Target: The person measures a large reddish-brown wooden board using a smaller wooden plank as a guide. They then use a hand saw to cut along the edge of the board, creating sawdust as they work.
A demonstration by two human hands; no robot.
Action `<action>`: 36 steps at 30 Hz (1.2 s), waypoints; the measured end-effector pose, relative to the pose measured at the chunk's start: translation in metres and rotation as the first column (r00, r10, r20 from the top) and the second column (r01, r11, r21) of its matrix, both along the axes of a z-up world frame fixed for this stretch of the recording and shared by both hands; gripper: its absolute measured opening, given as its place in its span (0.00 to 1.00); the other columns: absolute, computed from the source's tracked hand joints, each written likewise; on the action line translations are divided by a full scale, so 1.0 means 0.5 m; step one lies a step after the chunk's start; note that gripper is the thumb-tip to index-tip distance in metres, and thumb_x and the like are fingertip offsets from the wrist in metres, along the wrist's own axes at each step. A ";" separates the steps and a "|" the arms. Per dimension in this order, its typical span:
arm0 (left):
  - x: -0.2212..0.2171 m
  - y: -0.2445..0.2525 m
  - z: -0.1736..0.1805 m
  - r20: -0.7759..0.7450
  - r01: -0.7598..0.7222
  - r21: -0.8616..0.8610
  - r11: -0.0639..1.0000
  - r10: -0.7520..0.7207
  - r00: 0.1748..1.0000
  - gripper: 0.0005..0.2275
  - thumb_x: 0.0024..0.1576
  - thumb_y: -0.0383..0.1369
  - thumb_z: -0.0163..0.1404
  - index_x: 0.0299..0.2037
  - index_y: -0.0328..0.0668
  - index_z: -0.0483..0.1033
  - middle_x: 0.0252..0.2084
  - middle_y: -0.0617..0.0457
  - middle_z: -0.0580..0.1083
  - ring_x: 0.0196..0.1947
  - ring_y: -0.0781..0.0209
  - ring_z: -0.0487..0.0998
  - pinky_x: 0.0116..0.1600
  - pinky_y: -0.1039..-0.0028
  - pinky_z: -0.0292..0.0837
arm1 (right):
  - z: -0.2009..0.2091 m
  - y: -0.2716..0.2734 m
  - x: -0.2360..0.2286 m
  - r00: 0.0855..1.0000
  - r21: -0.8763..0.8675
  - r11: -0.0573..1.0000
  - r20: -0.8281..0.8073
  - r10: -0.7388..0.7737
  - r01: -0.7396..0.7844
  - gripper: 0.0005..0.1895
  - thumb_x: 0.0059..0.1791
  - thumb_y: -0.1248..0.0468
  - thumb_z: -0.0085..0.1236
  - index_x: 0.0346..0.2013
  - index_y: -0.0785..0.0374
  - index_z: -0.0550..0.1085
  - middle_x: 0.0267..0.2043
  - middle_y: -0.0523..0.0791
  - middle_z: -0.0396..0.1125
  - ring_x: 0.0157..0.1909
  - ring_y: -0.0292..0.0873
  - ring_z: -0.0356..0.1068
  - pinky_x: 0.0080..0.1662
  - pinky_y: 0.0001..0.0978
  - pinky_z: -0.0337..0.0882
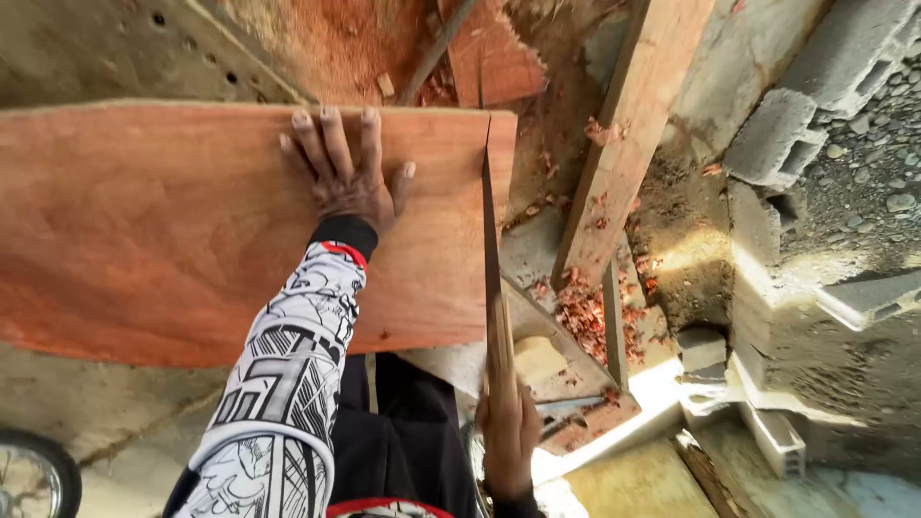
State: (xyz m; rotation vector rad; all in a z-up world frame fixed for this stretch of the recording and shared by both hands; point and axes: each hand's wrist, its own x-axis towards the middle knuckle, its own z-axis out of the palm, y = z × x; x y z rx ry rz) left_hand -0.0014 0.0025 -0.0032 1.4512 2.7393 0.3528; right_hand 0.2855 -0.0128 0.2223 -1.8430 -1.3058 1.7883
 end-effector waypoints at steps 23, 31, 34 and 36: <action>0.003 -0.004 0.008 0.042 -0.002 -0.062 0.998 0.005 0.999 0.37 0.69 0.58 0.51 0.78 0.45 0.49 0.78 0.34 0.37 0.77 0.22 0.32 0.73 0.24 0.30 | -0.221 0.144 -0.093 0.959 0.235 0.952 -0.160 0.234 -0.193 0.18 0.61 0.51 0.37 0.44 0.64 0.66 0.31 0.44 0.63 0.28 0.36 0.60 0.30 0.29 0.65; 0.007 -0.012 0.009 0.017 -0.013 -0.026 1.000 0.013 1.000 0.39 0.66 0.60 0.53 0.79 0.49 0.52 0.78 0.34 0.41 0.76 0.24 0.34 0.72 0.25 0.33 | -0.046 0.006 0.006 0.995 0.055 0.994 -0.021 0.095 -0.094 0.24 0.61 0.50 0.39 0.39 0.67 0.71 0.26 0.41 0.61 0.27 0.33 0.57 0.30 0.26 0.59; 0.005 -0.006 0.018 0.043 -0.006 -0.040 0.999 0.008 0.999 0.37 0.67 0.56 0.51 0.78 0.46 0.50 0.76 0.34 0.39 0.78 0.24 0.33 0.74 0.25 0.33 | 0.026 -0.086 0.105 1.000 -0.035 0.999 0.014 -0.004 0.005 0.28 0.57 0.48 0.41 0.48 0.73 0.73 0.21 0.42 0.62 0.21 0.32 0.55 0.25 0.26 0.55; 0.004 0.000 0.008 0.024 -0.012 -0.034 0.999 0.013 1.000 0.37 0.68 0.58 0.51 0.78 0.46 0.50 0.77 0.34 0.38 0.77 0.24 0.33 0.74 0.25 0.32 | -0.081 -0.010 0.065 0.997 -0.063 0.998 -0.071 -0.020 0.015 0.25 0.58 0.49 0.40 0.43 0.71 0.71 0.21 0.43 0.61 0.20 0.34 0.56 0.23 0.27 0.56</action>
